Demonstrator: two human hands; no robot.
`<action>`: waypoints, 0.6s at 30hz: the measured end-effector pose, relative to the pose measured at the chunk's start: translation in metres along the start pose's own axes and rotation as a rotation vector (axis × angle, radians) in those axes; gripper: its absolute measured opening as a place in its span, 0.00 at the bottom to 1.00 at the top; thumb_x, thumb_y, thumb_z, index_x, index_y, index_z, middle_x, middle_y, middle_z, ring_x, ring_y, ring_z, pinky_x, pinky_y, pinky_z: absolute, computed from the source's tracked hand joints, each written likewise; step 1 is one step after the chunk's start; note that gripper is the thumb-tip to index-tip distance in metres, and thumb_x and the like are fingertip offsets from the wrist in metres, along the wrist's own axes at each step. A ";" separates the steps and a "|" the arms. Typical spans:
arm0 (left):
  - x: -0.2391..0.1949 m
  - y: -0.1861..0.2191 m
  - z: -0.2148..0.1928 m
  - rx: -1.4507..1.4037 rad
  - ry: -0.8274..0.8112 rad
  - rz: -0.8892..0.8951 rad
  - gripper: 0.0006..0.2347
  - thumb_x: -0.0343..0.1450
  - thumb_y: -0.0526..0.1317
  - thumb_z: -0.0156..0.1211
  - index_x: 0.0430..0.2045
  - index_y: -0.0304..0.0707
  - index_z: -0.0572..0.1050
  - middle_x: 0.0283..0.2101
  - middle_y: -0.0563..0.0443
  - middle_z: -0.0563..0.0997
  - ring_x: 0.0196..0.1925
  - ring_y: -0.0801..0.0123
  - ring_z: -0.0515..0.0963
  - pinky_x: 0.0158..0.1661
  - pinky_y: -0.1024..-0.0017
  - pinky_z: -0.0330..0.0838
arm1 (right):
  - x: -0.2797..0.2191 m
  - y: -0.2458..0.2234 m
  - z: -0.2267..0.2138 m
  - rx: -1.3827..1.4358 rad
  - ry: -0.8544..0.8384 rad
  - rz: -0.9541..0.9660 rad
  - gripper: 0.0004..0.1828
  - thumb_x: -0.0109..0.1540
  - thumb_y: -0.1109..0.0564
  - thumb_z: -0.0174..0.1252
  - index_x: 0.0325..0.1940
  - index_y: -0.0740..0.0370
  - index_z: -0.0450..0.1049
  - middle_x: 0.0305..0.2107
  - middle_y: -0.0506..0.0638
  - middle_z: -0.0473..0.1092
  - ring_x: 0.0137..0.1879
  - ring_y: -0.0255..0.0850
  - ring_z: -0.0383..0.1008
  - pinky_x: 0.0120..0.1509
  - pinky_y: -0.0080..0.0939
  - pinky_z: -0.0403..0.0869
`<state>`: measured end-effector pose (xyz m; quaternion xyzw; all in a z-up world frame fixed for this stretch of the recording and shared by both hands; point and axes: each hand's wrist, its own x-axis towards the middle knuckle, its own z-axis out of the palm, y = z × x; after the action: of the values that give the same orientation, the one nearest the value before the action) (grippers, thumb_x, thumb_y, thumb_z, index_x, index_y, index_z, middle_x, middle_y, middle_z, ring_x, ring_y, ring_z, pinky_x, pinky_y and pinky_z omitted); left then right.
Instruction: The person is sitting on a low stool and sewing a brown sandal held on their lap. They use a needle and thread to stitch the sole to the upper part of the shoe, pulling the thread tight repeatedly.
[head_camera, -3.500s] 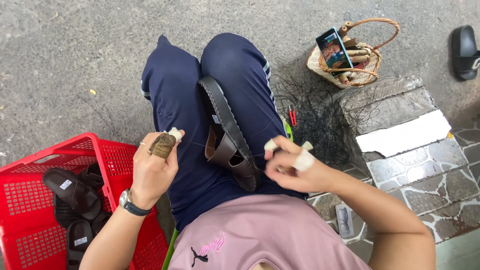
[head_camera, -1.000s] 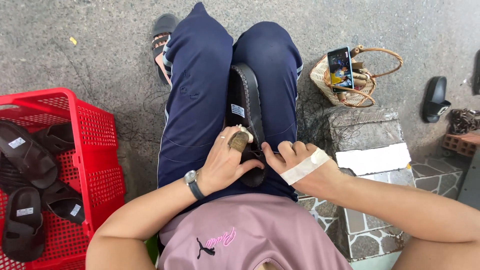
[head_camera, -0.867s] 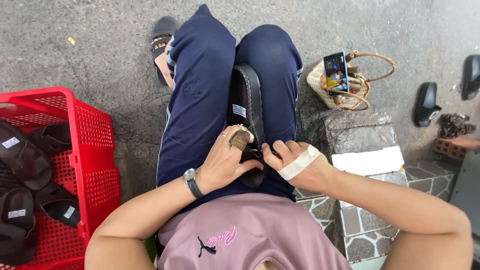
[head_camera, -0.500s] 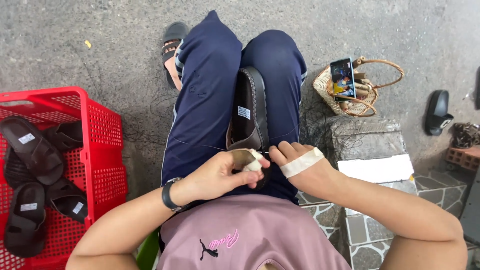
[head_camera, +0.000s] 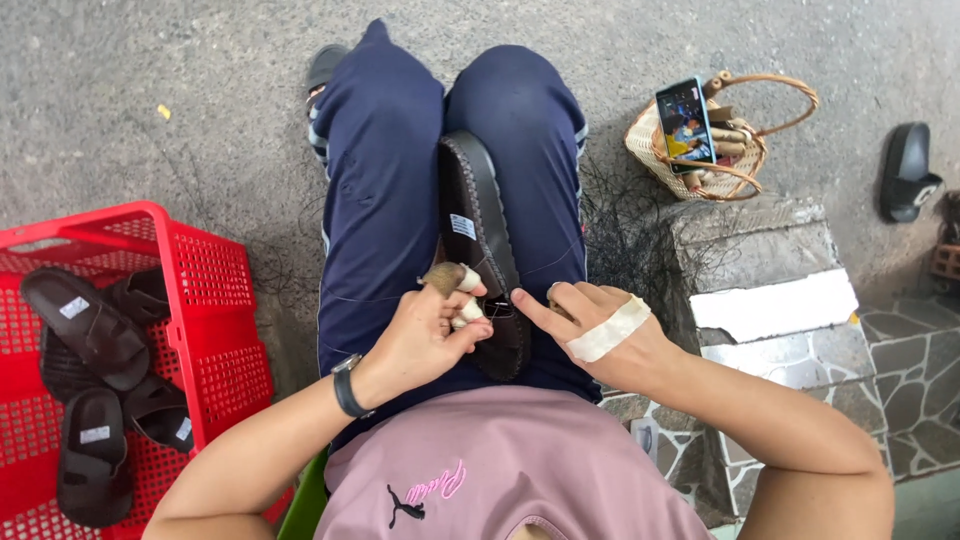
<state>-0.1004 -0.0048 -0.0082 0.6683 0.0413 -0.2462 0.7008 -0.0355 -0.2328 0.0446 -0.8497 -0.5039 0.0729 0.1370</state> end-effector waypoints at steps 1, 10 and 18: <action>-0.001 0.002 0.000 0.003 0.063 -0.014 0.15 0.61 0.28 0.62 0.40 0.27 0.69 0.25 0.41 0.81 0.21 0.69 0.80 0.21 0.78 0.76 | -0.001 0.001 -0.007 -0.061 -0.087 0.006 0.28 0.56 0.60 0.55 0.62 0.50 0.64 0.28 0.47 0.64 0.27 0.37 0.72 0.29 0.36 0.75; -0.011 0.011 -0.030 0.016 0.368 0.077 0.13 0.67 0.28 0.55 0.45 0.29 0.69 0.25 0.46 0.78 0.20 0.78 0.73 0.20 0.84 0.68 | -0.007 0.018 -0.017 0.421 -0.148 0.200 0.14 0.56 0.59 0.56 0.45 0.49 0.75 0.31 0.48 0.69 0.23 0.43 0.74 0.28 0.39 0.74; 0.009 0.052 -0.028 0.532 -0.078 -0.114 0.36 0.52 0.49 0.76 0.51 0.36 0.64 0.45 0.39 0.74 0.47 0.50 0.77 0.45 0.55 0.72 | 0.001 -0.001 0.026 1.247 0.162 0.276 0.03 0.57 0.60 0.60 0.31 0.60 0.79 0.29 0.49 0.71 0.26 0.36 0.70 0.32 0.32 0.71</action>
<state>-0.0640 0.0187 0.0326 0.8154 -0.0144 -0.3131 0.4867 -0.0429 -0.2268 0.0200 -0.6704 -0.2411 0.3048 0.6321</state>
